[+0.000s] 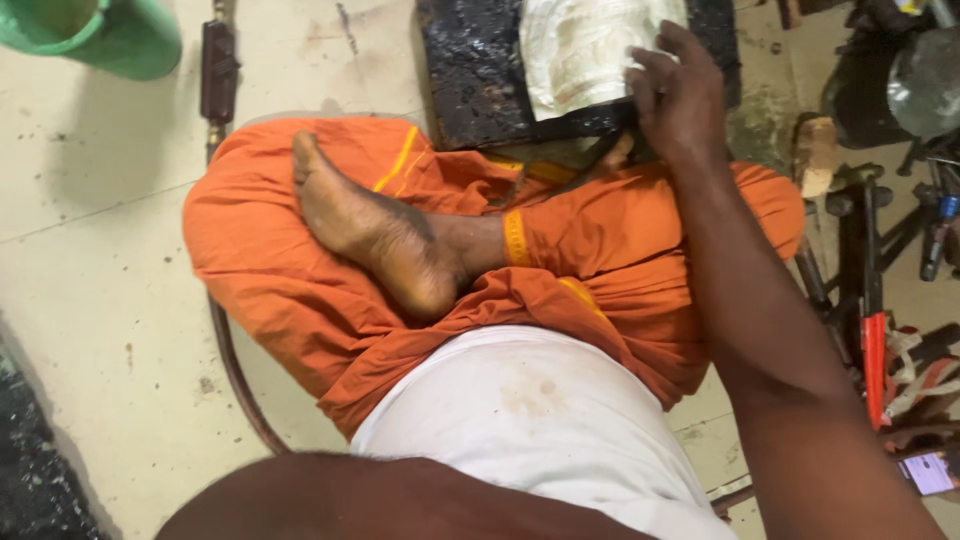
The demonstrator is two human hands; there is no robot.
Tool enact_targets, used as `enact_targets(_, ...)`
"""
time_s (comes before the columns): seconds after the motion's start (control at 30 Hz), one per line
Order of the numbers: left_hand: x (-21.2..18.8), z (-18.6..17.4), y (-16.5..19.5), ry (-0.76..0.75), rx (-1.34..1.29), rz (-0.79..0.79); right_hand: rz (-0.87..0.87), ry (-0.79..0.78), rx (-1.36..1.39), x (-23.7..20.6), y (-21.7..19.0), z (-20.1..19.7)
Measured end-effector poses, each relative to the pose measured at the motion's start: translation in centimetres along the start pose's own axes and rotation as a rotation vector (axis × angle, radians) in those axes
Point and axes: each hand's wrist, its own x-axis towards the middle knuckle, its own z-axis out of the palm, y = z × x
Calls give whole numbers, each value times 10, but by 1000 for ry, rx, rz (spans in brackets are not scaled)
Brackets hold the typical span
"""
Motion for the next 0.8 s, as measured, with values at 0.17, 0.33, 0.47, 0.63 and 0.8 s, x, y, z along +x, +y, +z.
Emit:
enact_targets(0.17,-14,-8,3,-17,-26,44,70,-3,77,3,-4,3)
enact_targets(0.33,-13,-20,10,-14,-5,49,8,45,-35,1,-4,5)
enact_targets(0.47,-36,-42,-10,21,41,30,89,50,-21,-4,-6,11)
enact_targets(0.63,-70,-77,-78,412,582,-259,151,24,-49,-4,2,12)
enact_targets(0.8,-111,-121,-169,521,850,-841,191,-118,-91,1,7,18)
